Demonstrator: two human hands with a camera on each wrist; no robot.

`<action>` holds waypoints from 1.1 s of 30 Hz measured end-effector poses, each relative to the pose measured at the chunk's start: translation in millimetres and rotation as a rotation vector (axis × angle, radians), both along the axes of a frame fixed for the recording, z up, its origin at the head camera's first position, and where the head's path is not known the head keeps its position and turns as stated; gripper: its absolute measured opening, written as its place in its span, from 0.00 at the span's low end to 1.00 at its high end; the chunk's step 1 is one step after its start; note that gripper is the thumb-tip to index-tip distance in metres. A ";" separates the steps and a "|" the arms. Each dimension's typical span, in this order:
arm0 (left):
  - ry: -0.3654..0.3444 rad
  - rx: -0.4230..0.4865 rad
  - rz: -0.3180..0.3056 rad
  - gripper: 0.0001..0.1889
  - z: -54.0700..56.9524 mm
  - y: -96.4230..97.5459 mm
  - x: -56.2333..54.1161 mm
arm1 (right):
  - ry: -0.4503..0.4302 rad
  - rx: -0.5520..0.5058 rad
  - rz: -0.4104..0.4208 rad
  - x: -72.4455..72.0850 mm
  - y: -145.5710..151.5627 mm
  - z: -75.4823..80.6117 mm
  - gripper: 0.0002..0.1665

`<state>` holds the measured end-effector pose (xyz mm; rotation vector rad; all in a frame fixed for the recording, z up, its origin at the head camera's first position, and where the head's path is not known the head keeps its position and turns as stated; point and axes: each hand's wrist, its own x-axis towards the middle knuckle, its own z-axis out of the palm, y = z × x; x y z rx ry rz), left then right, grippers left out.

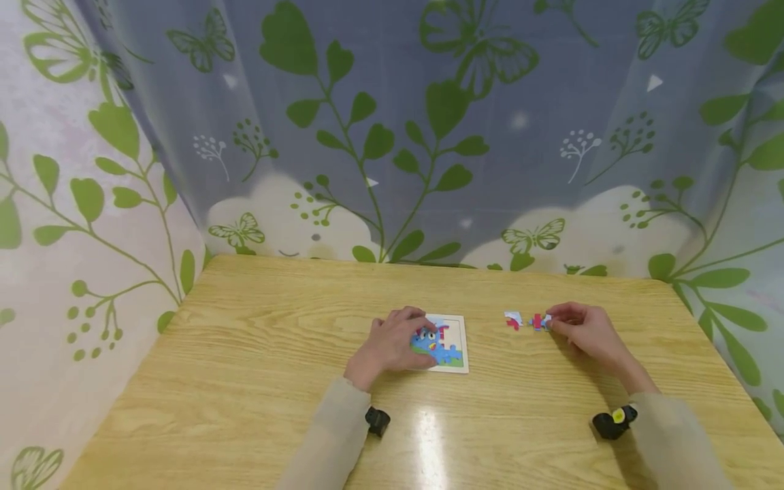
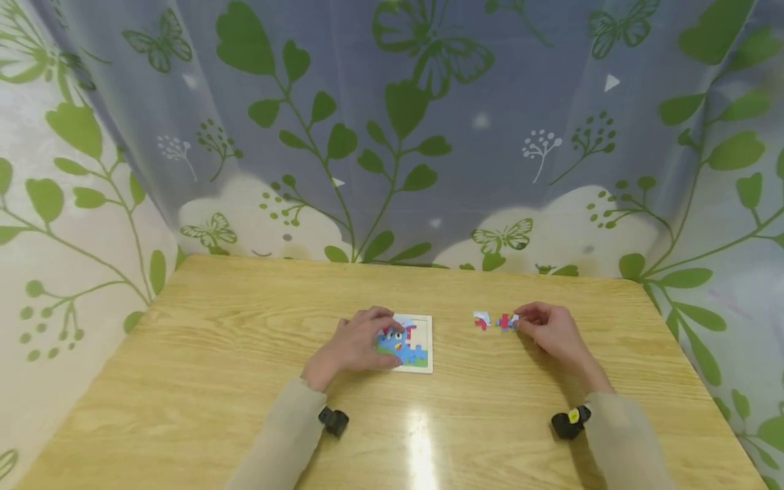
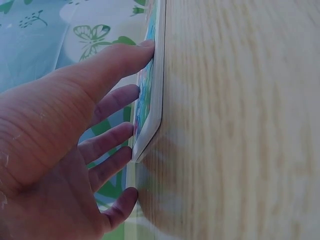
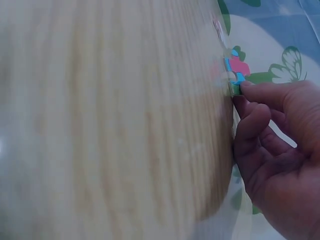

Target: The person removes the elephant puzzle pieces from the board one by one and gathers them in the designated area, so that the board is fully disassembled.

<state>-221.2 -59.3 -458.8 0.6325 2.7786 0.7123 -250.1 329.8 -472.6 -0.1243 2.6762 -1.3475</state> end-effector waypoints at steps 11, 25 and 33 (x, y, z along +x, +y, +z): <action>0.003 0.009 0.001 0.28 -0.5 -0.9 -0.5 | -0.025 0.106 0.054 -13.3 0.5 4.4 0.19; 0.007 0.014 0.009 0.27 -0.9 -1.8 0.8 | 0.001 0.193 0.116 -17.6 -3.5 7.8 0.18; 0.008 0.011 0.012 0.26 -1.8 -1.7 1.6 | 0.034 0.153 0.073 -10.4 -4.9 7.2 0.22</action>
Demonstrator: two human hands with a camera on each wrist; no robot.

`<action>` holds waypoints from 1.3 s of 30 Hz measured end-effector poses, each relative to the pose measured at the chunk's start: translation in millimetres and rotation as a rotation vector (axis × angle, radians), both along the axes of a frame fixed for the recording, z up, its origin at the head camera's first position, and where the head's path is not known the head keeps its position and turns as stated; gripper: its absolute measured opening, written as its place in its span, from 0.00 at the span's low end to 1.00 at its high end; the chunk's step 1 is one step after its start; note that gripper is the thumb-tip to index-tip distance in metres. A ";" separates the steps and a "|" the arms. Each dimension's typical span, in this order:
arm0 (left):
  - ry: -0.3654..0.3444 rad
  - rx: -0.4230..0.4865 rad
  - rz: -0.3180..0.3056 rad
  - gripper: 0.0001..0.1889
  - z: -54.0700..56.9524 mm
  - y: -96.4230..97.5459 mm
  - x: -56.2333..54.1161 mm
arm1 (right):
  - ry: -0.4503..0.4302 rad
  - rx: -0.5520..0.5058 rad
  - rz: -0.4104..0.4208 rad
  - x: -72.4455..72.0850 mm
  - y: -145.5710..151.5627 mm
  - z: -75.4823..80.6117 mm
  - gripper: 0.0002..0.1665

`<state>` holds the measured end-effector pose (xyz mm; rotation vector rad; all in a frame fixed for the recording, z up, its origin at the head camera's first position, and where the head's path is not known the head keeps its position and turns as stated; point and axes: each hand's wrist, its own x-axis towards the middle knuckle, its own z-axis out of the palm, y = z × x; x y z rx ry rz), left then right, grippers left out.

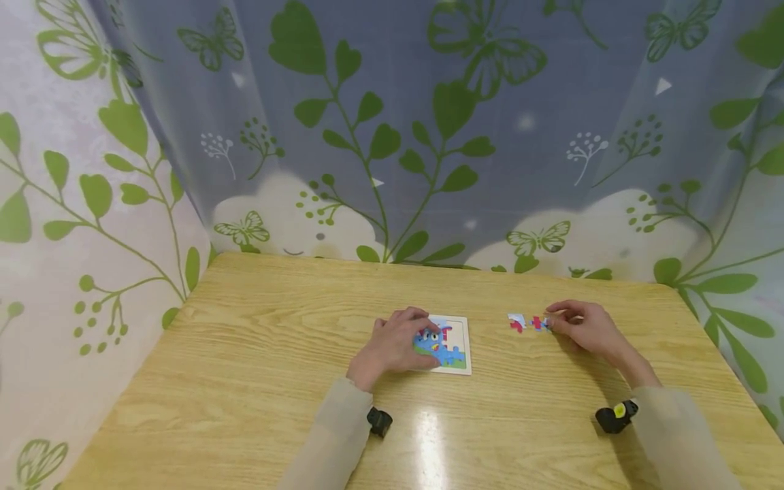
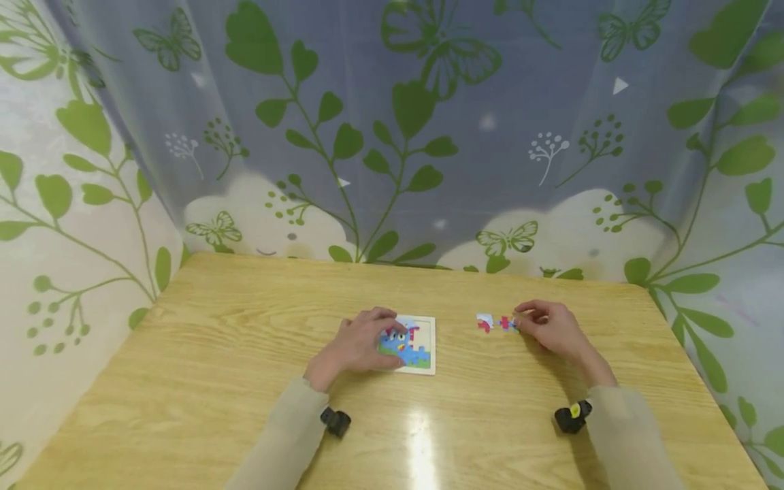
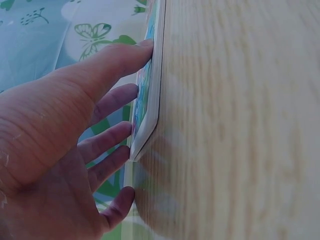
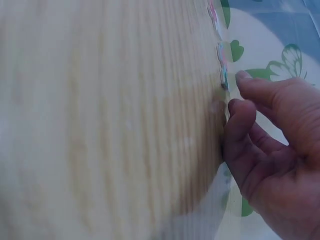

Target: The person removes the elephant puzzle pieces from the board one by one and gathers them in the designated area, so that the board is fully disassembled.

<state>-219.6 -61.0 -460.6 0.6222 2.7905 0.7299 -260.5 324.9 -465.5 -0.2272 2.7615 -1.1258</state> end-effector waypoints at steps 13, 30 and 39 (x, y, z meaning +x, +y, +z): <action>-0.007 -0.006 0.006 0.27 -0.8 0.1 -1.7 | 0.107 -0.110 0.038 22.1 -37.4 12.7 0.19; -0.015 0.006 0.014 0.27 -2.5 2.2 -2.0 | 0.087 -0.137 0.154 37.9 -93.6 -3.4 0.14; -0.007 0.003 0.024 0.27 -2.2 1.6 -1.8 | 0.071 -0.146 0.220 42.3 -112.2 -3.8 0.12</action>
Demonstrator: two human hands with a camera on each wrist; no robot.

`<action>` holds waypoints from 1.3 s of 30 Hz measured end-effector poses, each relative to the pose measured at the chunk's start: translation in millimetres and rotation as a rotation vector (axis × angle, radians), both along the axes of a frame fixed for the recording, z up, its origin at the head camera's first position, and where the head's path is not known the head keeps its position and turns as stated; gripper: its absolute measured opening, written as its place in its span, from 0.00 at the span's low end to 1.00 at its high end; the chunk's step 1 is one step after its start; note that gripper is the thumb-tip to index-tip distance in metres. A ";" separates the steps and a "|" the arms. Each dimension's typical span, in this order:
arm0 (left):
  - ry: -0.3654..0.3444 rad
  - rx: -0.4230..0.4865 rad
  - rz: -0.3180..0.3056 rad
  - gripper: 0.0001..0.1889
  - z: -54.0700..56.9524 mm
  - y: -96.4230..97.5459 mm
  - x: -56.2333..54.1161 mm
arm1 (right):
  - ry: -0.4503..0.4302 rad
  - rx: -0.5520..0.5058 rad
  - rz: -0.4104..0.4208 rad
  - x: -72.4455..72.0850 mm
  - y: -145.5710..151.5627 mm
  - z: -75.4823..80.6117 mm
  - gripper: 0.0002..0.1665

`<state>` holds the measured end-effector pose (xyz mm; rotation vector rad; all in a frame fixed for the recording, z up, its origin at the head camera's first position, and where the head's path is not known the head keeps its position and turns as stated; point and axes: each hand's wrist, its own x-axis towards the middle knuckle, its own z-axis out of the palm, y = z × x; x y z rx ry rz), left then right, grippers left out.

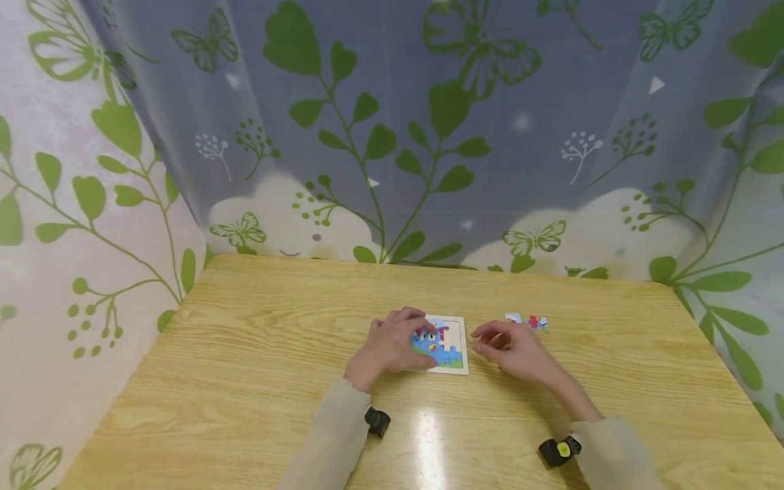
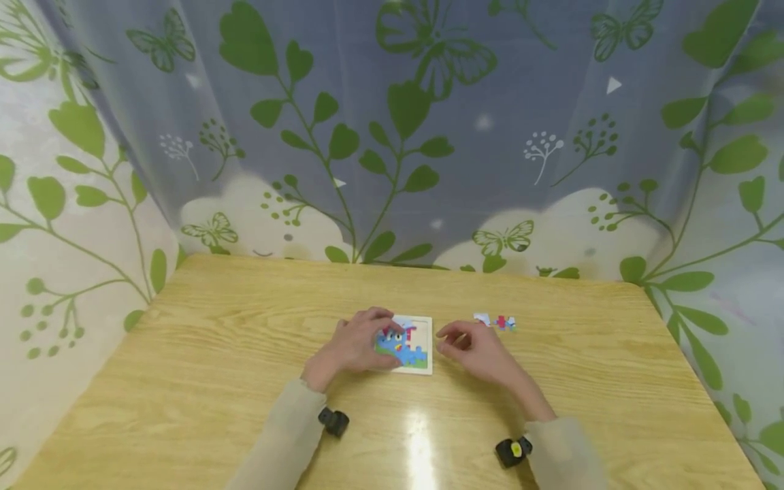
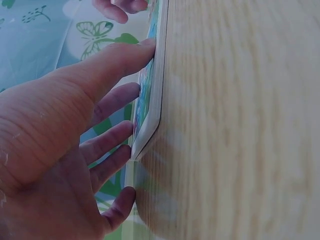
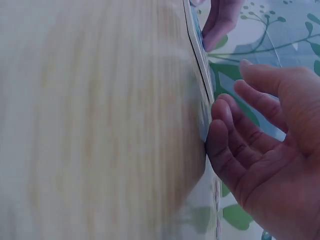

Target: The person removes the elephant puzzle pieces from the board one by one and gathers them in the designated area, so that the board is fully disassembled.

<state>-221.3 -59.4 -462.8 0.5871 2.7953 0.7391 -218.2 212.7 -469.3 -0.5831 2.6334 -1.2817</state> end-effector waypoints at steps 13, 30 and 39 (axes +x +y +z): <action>-0.008 0.019 0.002 0.26 1.8 -1.2 3.1 | -0.037 0.076 0.114 -3.0 -19.2 -1.6 0.14; -0.002 0.023 0.003 0.27 1.5 -1.9 2.9 | 0.030 0.138 0.144 -0.5 -27.1 -0.2 0.15; -0.008 0.028 0.002 0.27 2.6 0.7 1.9 | 0.032 0.156 0.129 -1.0 -25.9 0.7 0.16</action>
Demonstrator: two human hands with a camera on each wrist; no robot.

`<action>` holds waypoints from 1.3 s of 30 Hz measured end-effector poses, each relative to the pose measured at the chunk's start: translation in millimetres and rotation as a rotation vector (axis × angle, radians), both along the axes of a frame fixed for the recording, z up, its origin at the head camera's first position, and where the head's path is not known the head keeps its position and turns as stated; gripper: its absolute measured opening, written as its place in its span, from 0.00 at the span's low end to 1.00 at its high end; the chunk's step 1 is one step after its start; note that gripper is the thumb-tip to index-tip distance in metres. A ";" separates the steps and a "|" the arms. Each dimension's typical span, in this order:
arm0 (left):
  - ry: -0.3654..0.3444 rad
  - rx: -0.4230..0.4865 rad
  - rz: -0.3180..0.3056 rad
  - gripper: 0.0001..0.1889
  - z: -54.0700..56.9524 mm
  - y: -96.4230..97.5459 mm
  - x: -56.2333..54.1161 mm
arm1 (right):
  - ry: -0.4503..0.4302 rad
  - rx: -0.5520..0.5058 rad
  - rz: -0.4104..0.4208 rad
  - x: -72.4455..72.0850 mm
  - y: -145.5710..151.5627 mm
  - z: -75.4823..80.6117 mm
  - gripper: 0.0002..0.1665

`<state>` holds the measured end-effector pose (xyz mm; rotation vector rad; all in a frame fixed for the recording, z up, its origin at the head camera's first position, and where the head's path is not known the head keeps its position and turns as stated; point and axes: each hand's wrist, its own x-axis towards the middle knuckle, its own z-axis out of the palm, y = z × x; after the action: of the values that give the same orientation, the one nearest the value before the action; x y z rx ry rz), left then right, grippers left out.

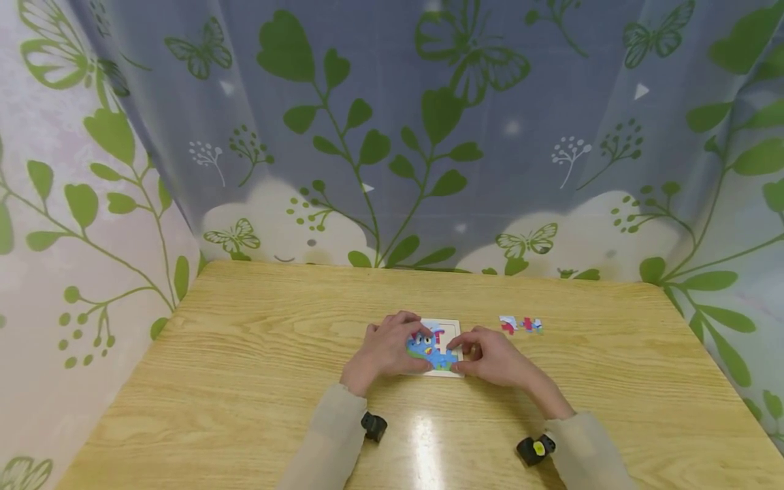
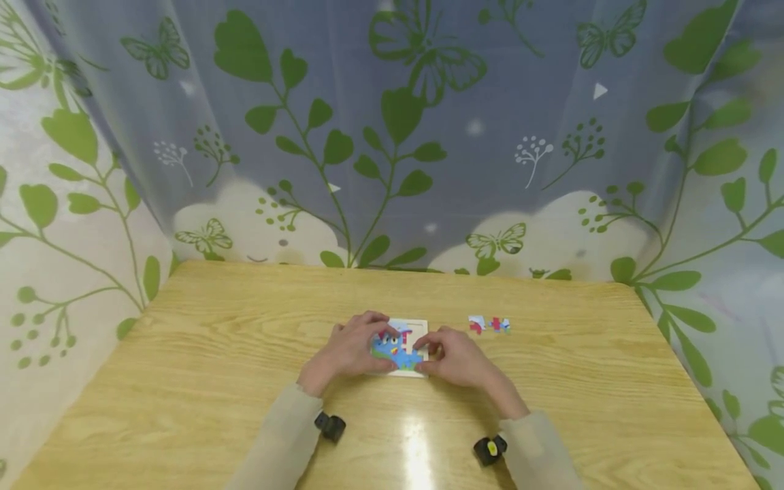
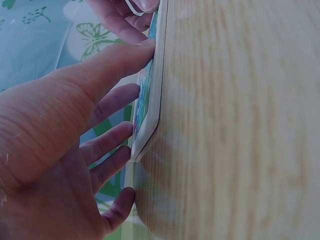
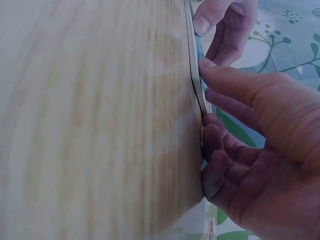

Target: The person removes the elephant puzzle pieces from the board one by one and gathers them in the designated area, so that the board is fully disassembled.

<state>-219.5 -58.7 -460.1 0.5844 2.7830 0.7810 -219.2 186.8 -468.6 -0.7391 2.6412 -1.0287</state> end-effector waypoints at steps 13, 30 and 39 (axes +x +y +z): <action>0.010 0.012 0.000 0.26 -1.5 -1.0 -0.4 | -0.010 0.004 -0.016 -1.2 -0.4 -2.3 0.15; 0.001 0.009 -0.006 0.26 -0.4 -0.8 -0.1 | -0.066 -0.016 -0.052 -1.9 -3.2 -3.1 0.15; 0.013 -0.005 0.002 0.24 -1.0 0.7 -0.8 | -0.057 -0.013 -0.094 -1.2 -2.2 -2.9 0.15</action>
<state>-220.2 -58.0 -461.1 0.5884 2.7972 0.7737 -220.3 184.6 -471.5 -0.5835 2.6447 -1.0761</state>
